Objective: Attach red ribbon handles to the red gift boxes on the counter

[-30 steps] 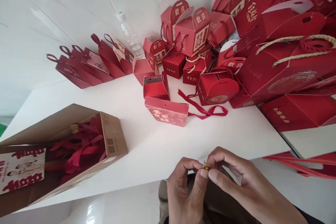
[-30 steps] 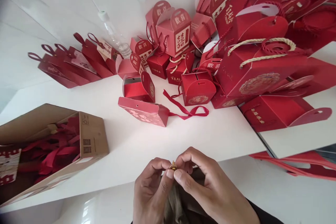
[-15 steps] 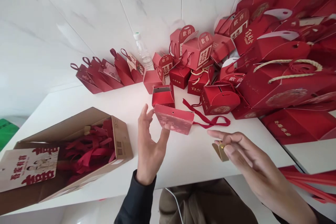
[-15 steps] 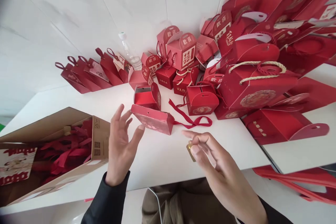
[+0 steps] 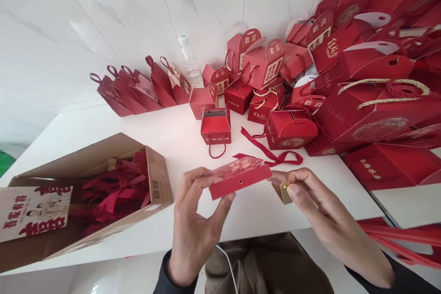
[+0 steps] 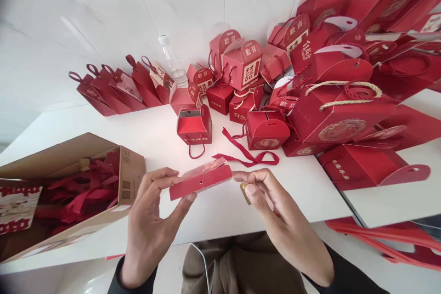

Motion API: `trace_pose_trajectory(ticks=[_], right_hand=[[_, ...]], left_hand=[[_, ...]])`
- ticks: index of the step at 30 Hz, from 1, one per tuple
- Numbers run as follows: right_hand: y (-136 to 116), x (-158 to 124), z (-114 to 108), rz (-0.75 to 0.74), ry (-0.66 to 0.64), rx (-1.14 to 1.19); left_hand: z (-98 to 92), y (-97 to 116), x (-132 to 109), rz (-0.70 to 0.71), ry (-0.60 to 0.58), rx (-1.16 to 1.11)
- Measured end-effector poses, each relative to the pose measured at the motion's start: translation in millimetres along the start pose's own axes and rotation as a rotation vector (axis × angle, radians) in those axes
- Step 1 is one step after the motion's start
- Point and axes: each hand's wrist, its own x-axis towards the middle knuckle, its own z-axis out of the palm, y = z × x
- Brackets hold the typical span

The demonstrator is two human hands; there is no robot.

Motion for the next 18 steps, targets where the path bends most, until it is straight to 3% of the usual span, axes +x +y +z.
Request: trace_pose_trajectory(ticks=[3, 8, 11, 15, 18], right_hand=[[-2.0, -3.3, -3.4, 0.0, 0.007, -0.046], [-10.3, -11.8, -4.3, -0.021, 0.007, -0.147], [-11.1, -18.2, -3.2, -0.003, 0.037, -0.194], [-9.6, -19.8, -3.8, -0.223, 0.055, -0.271], [-11.6, -15.0, -4.1, -0.404, -0.008, -0.349]], left_hand=[[-1.5, 2.5, -1.3, -0.041, -0.149, -0.089], [-3.6, 2.6, -12.0, -0.045, -0.108, -0.055], [-5.6, 5.6, -14.1, 0.043, -0.207, -0.079], [-4.5, 12.1, -12.1, 0.049, -0.228, -0.124], [-3.0, 15.4, -13.0, 0.068, -0.211, -0.104]])
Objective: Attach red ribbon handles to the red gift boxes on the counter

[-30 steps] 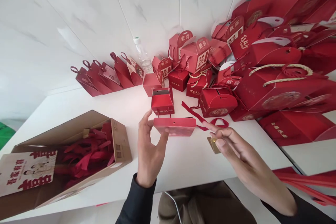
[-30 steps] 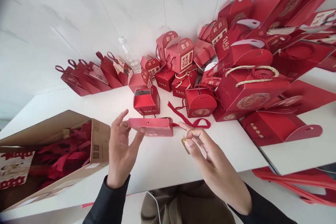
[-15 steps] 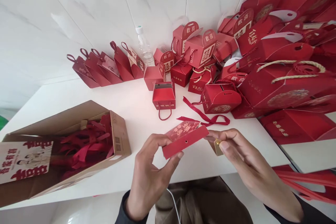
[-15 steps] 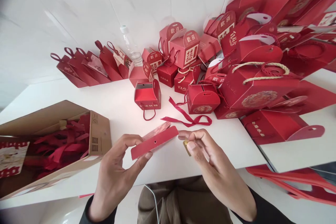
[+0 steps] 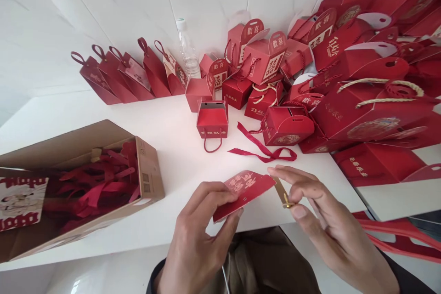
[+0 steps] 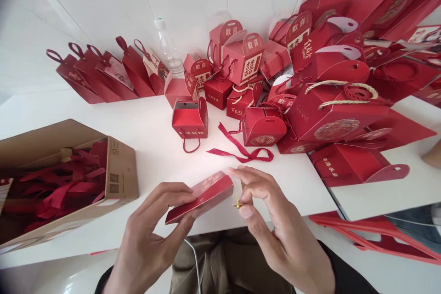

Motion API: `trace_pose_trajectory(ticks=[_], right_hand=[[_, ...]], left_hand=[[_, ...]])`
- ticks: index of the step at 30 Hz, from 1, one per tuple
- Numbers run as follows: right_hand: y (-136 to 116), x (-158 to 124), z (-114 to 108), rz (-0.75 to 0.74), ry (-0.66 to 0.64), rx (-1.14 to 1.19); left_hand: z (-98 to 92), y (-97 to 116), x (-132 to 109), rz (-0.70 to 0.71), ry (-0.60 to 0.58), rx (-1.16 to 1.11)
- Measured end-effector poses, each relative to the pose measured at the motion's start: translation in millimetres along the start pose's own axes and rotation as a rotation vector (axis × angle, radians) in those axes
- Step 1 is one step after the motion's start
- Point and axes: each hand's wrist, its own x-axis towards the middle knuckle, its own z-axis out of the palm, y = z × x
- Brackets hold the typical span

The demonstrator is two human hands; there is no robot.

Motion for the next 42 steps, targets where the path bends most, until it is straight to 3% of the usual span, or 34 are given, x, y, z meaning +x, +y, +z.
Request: trace_pose_trajectory(ticks=[5, 8, 12, 21, 26, 29, 31, 34, 37, 42], right_hand=[[0.3, 5.8, -4.2, -0.05, -0.028, -0.028], [-1.2, 6.7, -9.0, -0.173, 0.047, -0.049], [-8.7, 12.2, -10.1, -0.343, -0.023, -0.052], [-19.6, 15.9, -7.2, -0.351, -0.134, -0.118], [-25.3, 7.0, -3.7, -0.224, -0.174, 0.008], [-28.3, 0.2, -0.4, -0.057, -0.169, 0.071], [-29.3, -3.7, -1.0, 0.073, -0.153, 0.089], [-29.1, -4.8, -5.8, 0.224, -0.077, 0.081], [-28.2, 0.3, -10.3, 0.268, -0.057, 0.074], [-26.0, 8.1, -11.2, 0.271, -0.068, 0.071]], left_hand=[[1.9, 0.8, -6.0, 0.025, -0.003, 0.022], [4.9, -0.4, -8.8, 0.039, 0.021, 0.025], [10.9, -3.0, -10.9, 0.043, 0.066, 0.013], [34.2, -1.2, -33.0, 0.168, 0.24, 0.0], [64.8, 10.5, -41.7, 0.119, 0.473, 0.061], [77.8, 18.2, -44.3, 0.04, 0.52, 0.086], [81.8, 23.6, -46.5, -0.021, 0.497, 0.093], [81.9, 30.2, -49.2, -0.081, 0.358, 0.071], [77.2, 31.5, -46.4, -0.138, 0.25, 0.003], [63.0, 21.9, -25.4, -0.134, 0.25, 0.012]])
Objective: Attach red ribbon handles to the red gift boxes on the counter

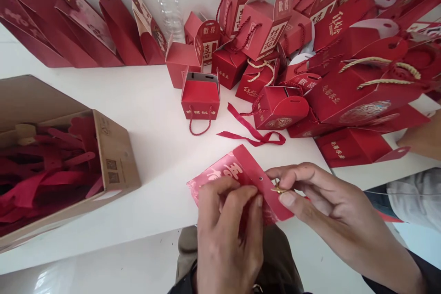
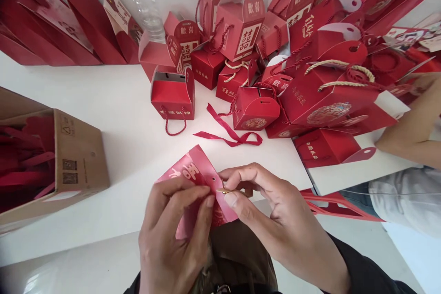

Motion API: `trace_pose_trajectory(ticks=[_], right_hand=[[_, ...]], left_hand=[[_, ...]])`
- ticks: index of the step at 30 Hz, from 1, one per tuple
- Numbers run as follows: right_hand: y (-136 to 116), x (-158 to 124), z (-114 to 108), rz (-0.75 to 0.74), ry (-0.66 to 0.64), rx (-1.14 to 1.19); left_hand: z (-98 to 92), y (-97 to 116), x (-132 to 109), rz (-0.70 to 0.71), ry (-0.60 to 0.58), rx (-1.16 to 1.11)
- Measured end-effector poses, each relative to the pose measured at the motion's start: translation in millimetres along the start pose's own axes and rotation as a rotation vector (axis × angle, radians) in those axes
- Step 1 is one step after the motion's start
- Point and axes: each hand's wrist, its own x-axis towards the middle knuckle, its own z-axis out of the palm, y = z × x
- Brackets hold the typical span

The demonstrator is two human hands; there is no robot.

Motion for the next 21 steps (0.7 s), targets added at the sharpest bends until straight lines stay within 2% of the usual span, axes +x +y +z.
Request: trace_pose_trajectory(ticks=[3, 7, 12, 15, 19, 21], right_hand=[[0.8, 3.1, 0.2, 0.0, -0.009, -0.018], [-1.1, 8.1, -0.8, -0.026, -0.052, -0.022], [-4.0, 14.5, -2.1, -0.066, -0.081, -0.108], [-1.3, 17.6, -3.8, -0.178, -0.024, -0.209], [-0.7, 20.6, -5.3, -0.388, 0.111, -0.375], [-4.2, 22.5, -3.5, -0.451, 0.101, -0.407]], left_hand=[[-7.7, -4.7, 16.9, -0.019, -0.025, 0.052], [-17.1, -10.1, 32.7, -0.047, -0.165, -0.057], [-21.1, -15.9, 42.6, -0.085, -0.138, -0.126], [-23.4, -18.6, 46.9, -0.223, -0.139, -0.21], [-27.4, -18.7, 52.1, -0.499, -0.218, -0.526], [-28.2, -17.2, 53.3, -0.584, -0.236, -0.656]])
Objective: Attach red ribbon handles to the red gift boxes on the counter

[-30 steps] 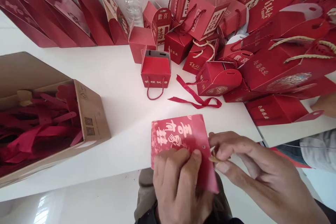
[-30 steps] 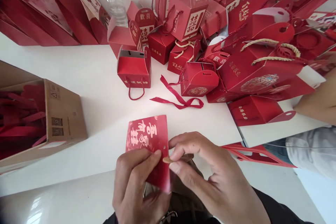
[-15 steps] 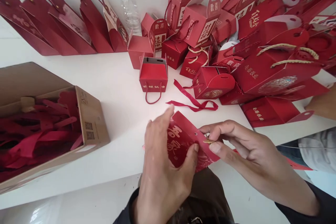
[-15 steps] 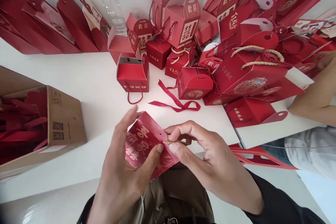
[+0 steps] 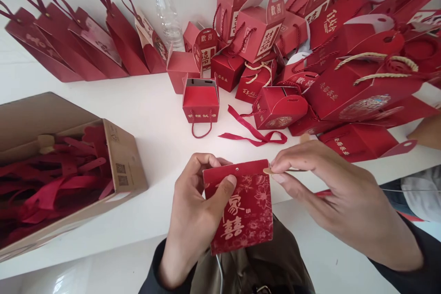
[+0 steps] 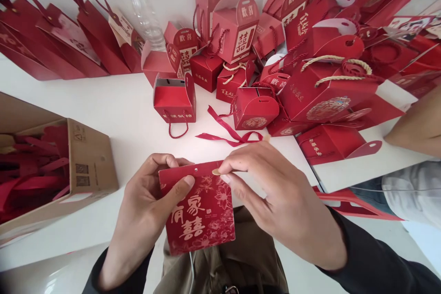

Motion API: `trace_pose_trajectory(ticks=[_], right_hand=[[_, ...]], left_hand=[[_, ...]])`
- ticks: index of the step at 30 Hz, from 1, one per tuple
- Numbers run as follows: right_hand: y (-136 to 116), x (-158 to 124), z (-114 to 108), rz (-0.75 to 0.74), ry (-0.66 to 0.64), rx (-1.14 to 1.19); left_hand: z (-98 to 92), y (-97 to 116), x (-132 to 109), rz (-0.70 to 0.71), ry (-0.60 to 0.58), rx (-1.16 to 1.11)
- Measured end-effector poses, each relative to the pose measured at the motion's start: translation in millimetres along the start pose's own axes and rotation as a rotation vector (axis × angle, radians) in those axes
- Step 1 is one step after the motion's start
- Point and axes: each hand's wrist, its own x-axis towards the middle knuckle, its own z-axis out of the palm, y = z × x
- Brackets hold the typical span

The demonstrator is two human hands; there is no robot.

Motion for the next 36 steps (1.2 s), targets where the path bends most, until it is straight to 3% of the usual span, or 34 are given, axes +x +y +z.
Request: trace_pose_trajectory(ticks=[3, 8, 21, 30, 36], right_hand=[[-6.3, 5.9, 4.0, -0.07, -0.088, -0.001], [-11.0, 10.1, 11.0, -0.111, -0.184, -0.021], [-15.9, 11.4, 10.8, -0.131, -0.133, -0.03], [-21.2, 15.1, 2.7, -0.133, -0.074, -0.176], [-21.0, 18.8, -0.2, -0.161, -0.156, -0.24]], left_hand=[[2.3, 1.6, -1.4, -0.045, -0.007, -0.068], [6.4, 2.9, -5.3, -0.003, 0.042, -0.048], [9.1, -0.5, -17.7, 0.214, 0.137, 0.143], [8.5, -3.9, -21.2, 0.369, 0.117, 0.29], [6.3, -1.4, -17.5, 0.341, 0.022, 0.304]])
